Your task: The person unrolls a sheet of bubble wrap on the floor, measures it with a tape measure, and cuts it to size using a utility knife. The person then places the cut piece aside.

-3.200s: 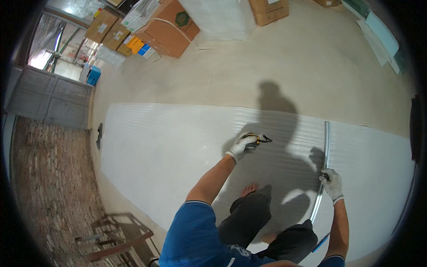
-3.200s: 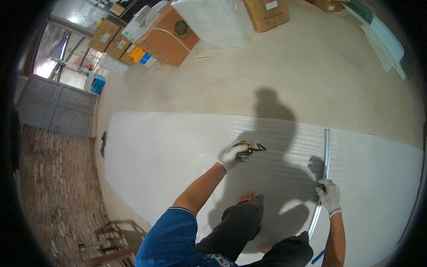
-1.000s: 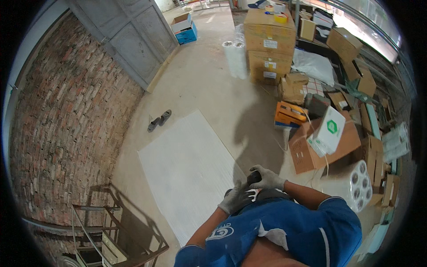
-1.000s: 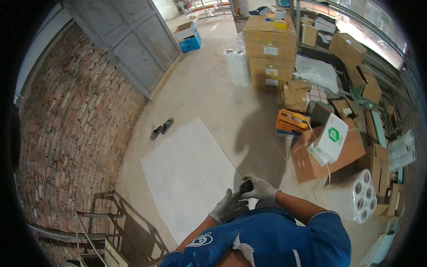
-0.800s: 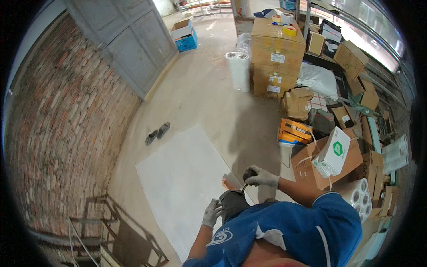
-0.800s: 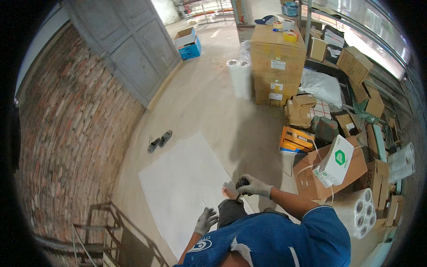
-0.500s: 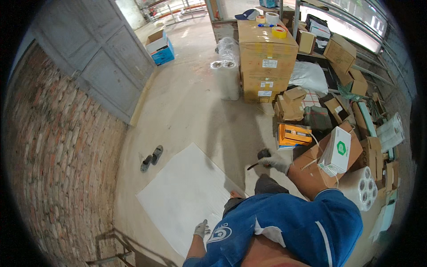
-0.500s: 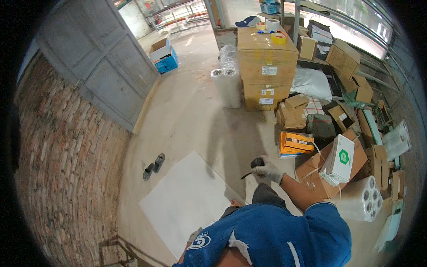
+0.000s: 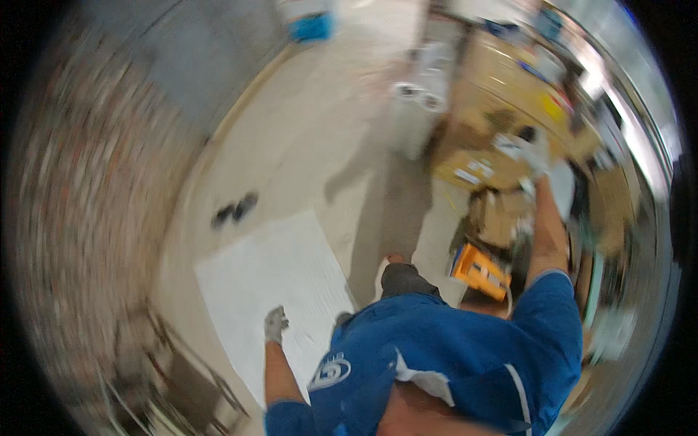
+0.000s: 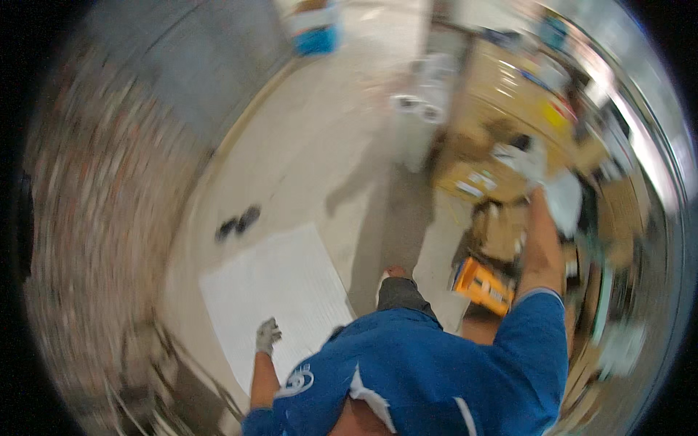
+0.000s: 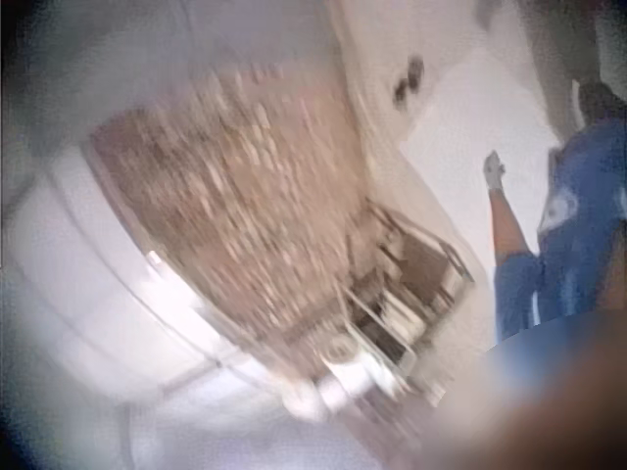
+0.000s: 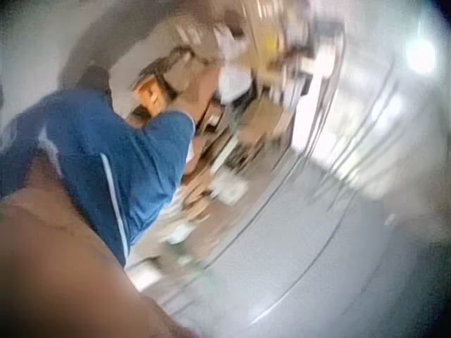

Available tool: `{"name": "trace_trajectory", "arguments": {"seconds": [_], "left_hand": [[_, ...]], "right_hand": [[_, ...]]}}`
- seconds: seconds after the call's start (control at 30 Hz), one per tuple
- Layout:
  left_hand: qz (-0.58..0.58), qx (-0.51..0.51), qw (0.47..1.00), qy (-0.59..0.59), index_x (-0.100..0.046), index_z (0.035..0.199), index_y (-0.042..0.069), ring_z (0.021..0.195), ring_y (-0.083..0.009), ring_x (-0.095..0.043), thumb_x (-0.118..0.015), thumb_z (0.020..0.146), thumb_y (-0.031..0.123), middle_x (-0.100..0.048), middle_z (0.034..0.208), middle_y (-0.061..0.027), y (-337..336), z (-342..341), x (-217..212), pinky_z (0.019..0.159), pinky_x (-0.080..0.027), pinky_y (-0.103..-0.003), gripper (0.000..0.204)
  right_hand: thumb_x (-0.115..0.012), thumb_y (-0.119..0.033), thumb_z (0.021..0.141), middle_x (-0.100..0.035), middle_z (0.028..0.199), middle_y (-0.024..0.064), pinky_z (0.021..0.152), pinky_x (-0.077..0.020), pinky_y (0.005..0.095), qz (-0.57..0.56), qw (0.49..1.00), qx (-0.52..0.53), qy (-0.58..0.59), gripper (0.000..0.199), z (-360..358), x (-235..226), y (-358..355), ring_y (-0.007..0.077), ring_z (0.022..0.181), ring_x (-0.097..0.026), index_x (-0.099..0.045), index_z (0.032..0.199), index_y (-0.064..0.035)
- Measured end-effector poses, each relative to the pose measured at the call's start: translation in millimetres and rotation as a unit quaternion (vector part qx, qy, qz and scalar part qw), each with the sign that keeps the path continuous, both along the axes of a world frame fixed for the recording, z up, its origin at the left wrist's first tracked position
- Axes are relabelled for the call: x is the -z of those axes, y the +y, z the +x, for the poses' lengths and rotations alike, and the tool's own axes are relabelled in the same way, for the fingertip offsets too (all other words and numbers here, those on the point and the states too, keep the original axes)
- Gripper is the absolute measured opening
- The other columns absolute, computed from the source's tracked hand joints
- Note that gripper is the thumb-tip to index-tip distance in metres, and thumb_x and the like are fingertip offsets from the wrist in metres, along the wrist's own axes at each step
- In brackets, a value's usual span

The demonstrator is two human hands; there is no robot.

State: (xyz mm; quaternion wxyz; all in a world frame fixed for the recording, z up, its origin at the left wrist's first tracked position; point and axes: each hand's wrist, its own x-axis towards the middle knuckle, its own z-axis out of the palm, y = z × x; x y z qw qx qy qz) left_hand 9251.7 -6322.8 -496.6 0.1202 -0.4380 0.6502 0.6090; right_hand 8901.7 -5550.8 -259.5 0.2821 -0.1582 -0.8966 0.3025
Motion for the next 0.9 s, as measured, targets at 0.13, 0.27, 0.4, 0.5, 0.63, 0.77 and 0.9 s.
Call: {"name": "trace_trajectory", "arguments": {"seconds": [0.13,0.27,0.4,0.5,0.63,0.77,0.9], "left_hand": [[-0.015,-0.072,0.986,-0.152,-0.061,0.117,0.005,0.072,-0.0183,-0.060,-0.071,0.084,0.047,-0.061,0.100,-0.0086,57.4,60.0,-18.4,0.062,-0.053,-0.035,0.055],[-0.006,-0.169,0.971,-0.171,-0.060,0.120,0.006,0.075,-0.0202,-0.061,-0.071,0.082,0.050,-0.062,0.101,-0.0102,121.0,105.1,-51.2,0.064,-0.053,-0.036,0.059],[0.028,-0.256,0.937,-0.235,-0.060,0.120,0.008,0.074,-0.0197,-0.061,-0.070,0.082,0.051,-0.062,0.102,-0.0101,173.3,144.3,-58.7,0.063,-0.053,-0.036,0.059],[0.031,-0.261,0.936,-0.236,-0.062,0.119,0.008,0.070,-0.0178,-0.061,-0.069,0.083,0.054,-0.063,0.100,-0.0086,200.8,166.9,-50.4,0.060,-0.053,-0.034,0.059],[0.016,-0.281,0.939,-0.195,-0.065,0.117,0.007,0.070,-0.0171,-0.061,-0.065,0.084,0.057,-0.064,0.098,-0.0072,220.1,193.6,-32.7,0.060,-0.054,-0.033,0.060],[0.004,-0.348,0.931,-0.112,-0.065,0.118,0.006,0.072,-0.0167,-0.062,-0.066,0.084,0.057,-0.067,0.097,-0.0083,232.1,231.1,-11.6,0.059,-0.054,-0.032,0.061],[0.024,-0.471,0.880,-0.050,-0.066,0.117,0.005,0.071,-0.0161,-0.061,-0.066,0.086,0.055,-0.067,0.092,-0.0094,259.3,308.3,16.0,0.058,-0.052,-0.031,0.059]], "right_hand": [[-0.079,-0.021,0.075,-0.064,0.109,0.0146,0.088,-0.0494,0.0372,-0.101,0.986,-0.120,-0.066,0.053,-164.7,3.0,104.9,0.0254,0.096,-0.061,-0.057,0.116,0.0025],[-0.078,-0.020,0.078,-0.065,0.110,0.0184,0.086,-0.0505,0.0394,0.038,0.981,-0.121,-0.147,0.049,-259.6,19.8,168.7,0.0293,0.095,-0.063,-0.059,0.117,0.0034],[-0.065,-0.022,0.092,-0.062,0.124,0.0194,0.096,-0.0451,0.0393,0.127,0.958,-0.232,-0.107,0.046,-263.3,59.3,170.8,0.0322,0.113,-0.058,-0.056,0.128,0.0049],[-0.063,-0.021,0.093,-0.064,0.115,0.0175,0.087,-0.0480,0.0412,0.135,0.918,-0.215,-0.305,0.044,-231.8,109.0,125.3,0.0314,0.103,-0.060,-0.054,0.127,0.0041],[-0.063,-0.023,0.092,-0.062,0.109,0.0159,0.082,-0.0478,0.0399,0.139,0.812,-0.334,-0.459,0.039,-141.0,181.5,-20.4,0.0297,0.097,-0.060,-0.054,0.122,0.0019],[-0.063,-0.024,0.091,-0.061,0.102,0.0143,0.077,-0.0477,0.0387,0.136,0.666,-0.527,-0.511,0.035,-48.5,232.2,-210.2,0.0280,0.092,-0.060,-0.055,0.117,-0.0004],[-0.063,-0.025,0.090,-0.060,0.096,0.0127,0.072,-0.0476,0.0374,0.139,0.564,-0.639,-0.504,0.031,37.7,242.6,-384.4,0.0264,0.086,-0.060,-0.056,0.111,-0.0026]]}}
